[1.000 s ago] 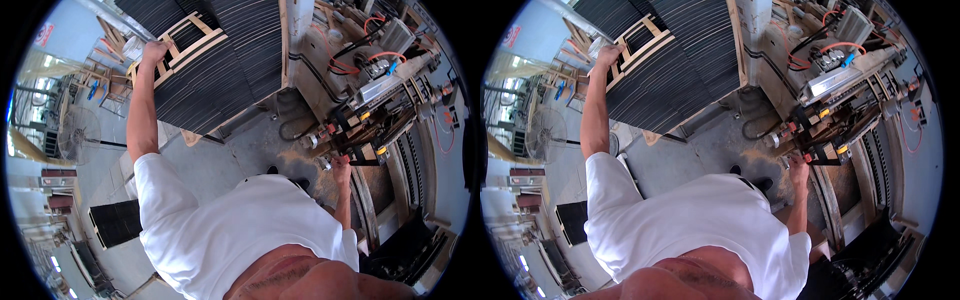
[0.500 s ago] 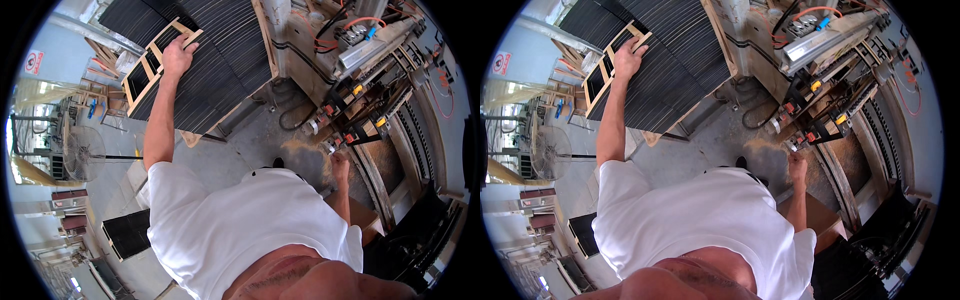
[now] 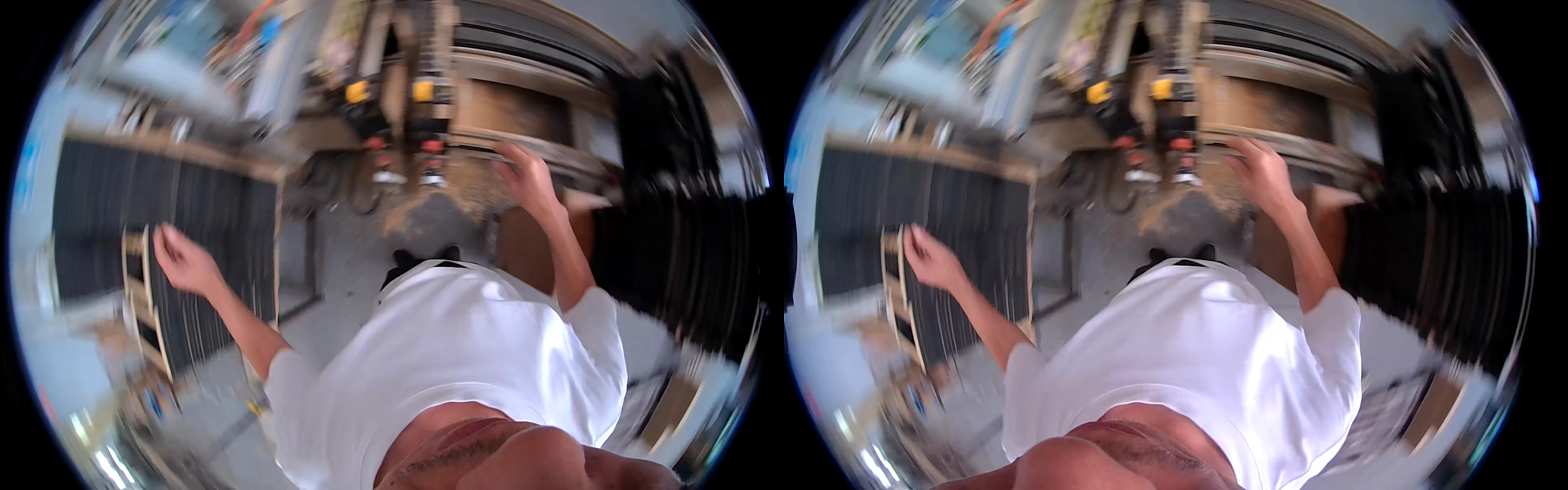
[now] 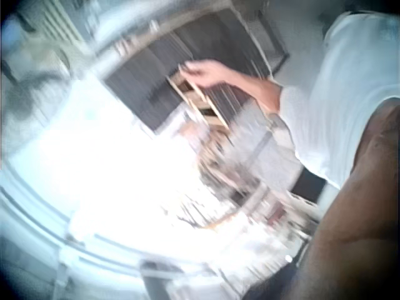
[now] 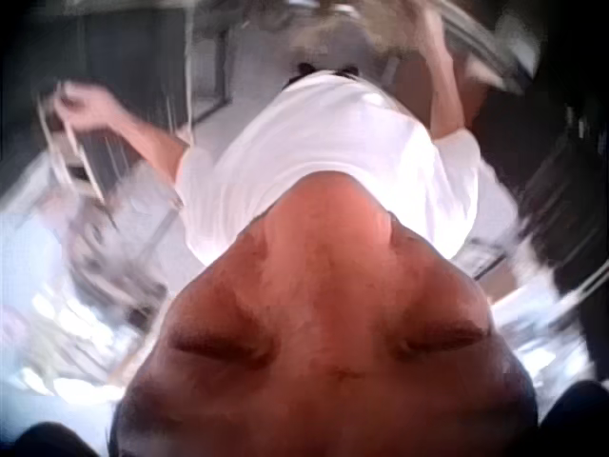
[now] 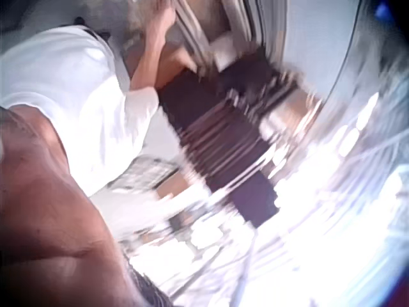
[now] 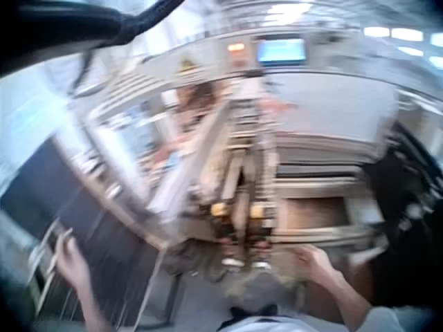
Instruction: The person repeatedly picks up small wooden frames from a conveyor belt and places them onto a jig on a workbench. The person then removes the frames from the jig and places them back onto the conveyor belt, repeating this cycle continuously.
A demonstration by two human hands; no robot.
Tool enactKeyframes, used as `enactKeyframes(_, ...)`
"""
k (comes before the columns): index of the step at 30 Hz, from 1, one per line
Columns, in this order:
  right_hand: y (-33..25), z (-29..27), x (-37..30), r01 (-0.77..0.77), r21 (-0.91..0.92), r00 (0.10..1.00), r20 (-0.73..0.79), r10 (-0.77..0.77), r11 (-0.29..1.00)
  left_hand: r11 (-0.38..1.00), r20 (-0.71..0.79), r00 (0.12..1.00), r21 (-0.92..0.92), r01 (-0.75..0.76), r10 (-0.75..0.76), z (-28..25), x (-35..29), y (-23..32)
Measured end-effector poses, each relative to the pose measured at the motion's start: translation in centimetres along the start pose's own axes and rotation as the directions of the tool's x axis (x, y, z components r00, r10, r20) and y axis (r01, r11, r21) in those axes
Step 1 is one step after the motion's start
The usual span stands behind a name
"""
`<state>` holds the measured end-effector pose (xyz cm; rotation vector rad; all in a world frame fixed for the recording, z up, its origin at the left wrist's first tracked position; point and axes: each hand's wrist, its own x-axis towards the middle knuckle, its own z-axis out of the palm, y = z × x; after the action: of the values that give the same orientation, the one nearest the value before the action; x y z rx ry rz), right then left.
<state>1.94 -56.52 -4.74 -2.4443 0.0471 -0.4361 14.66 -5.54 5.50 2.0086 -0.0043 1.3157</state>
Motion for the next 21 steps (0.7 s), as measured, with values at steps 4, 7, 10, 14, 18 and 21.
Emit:
enactKeyframes(4, -6.3, -12.8, 0.0, 0.073, -0.314, 0.944, -0.284, -0.167, 0.947, 0.918, 0.516, 0.851, -0.284, 0.275, -0.096, 9.7, -12.4, 2.1)
enactKeyframes(7, -10.1, -20.5, -1.5, -0.017, -0.643, 0.849, -0.414, -0.329, 0.765, 0.675, 0.753, 0.614, -0.326, 0.661, -0.237, 15.2, -21.1, 7.8)
enactKeyframes(10, -11.5, -27.8, -4.5, -0.335, -0.831, 0.81, -0.495, -0.315, 0.444, 0.616, 0.871, 0.474, -0.304, 0.726, -0.128, 19.9, -22.4, 11.2)
enactKeyframes(14, -6.9, -38.1, -12.0, -0.696, -0.713, 0.718, -0.695, 0.046, 0.088, 0.531, 0.887, 0.455, -0.348, 0.773, -0.082, 29.2, -19.6, 10.8)
enactKeyframes(18, -4.7, -42.0, -15.5, -0.76, -0.576, 0.65, -0.686, 0.328, 0.302, 0.403, 0.915, 0.347, -0.243, 0.882, -0.208, 40.5, -15.6, 9.0)
enactKeyframes(21, -6.2, -40.8, -14.1, -0.766, -0.524, 0.638, -0.692, 0.338, 0.372, 0.284, 0.949, 0.21, -0.139, 0.949, -0.234, 48.5, -13.7, 8.7)
